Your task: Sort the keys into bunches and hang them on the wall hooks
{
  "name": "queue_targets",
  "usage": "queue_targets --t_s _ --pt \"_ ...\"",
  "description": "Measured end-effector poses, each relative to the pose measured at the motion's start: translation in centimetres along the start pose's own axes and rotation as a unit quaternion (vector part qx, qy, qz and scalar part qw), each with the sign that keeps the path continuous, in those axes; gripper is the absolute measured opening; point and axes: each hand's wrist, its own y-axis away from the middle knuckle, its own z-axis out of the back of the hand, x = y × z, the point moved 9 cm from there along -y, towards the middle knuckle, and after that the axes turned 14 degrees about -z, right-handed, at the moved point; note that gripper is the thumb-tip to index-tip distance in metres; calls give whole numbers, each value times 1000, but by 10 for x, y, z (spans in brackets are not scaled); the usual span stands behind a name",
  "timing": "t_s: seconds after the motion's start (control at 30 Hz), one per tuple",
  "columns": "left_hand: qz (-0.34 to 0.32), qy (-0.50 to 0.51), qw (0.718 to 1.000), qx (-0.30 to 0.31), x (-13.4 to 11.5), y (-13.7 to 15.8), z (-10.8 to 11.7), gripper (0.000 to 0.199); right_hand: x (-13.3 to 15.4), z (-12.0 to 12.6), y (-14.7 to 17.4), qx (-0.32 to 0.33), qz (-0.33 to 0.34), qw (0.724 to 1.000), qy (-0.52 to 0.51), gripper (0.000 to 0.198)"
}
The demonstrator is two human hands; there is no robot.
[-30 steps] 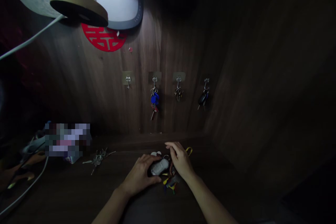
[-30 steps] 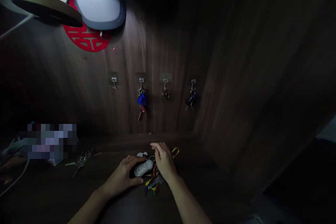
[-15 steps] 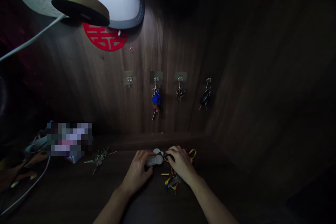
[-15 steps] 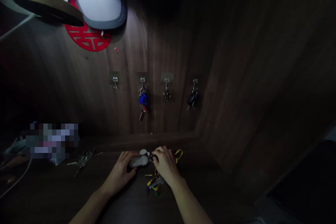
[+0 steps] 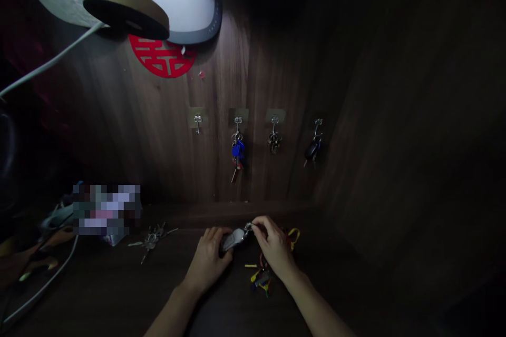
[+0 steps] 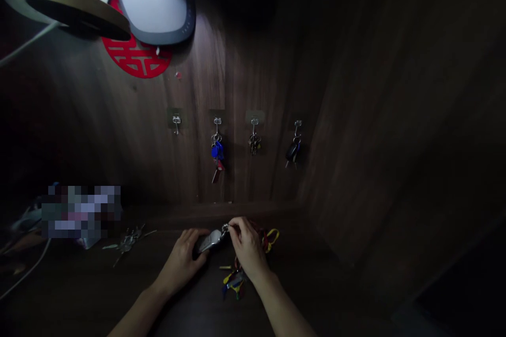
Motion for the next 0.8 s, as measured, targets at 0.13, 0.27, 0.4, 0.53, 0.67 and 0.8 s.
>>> queue_targets --t_s 0.13,0.27,0.4,0.53,0.67,0.8 --pt "-8 48 999 -5 -11 -3 7 22 -8 -18 1 66 -89 980 -164 16" --pt "-12 102 994 -29 -14 -7 11 21 -14 -41 4 142 -165 926 -310 27" --pt "15 149 986 -70 -5 -7 10 20 -12 -50 6 183 -196 894 -358 32" --pt "78 225 967 -95 7 -5 5 26 -4 -44 5 188 -185 902 -341 34" --pt "158 321 928 -104 17 0 -2 31 -1 -35 1 158 -174 917 -323 38" --pt "183 348 913 -107 19 0 -4 34 -5 -37 1 159 -175 921 -309 38"
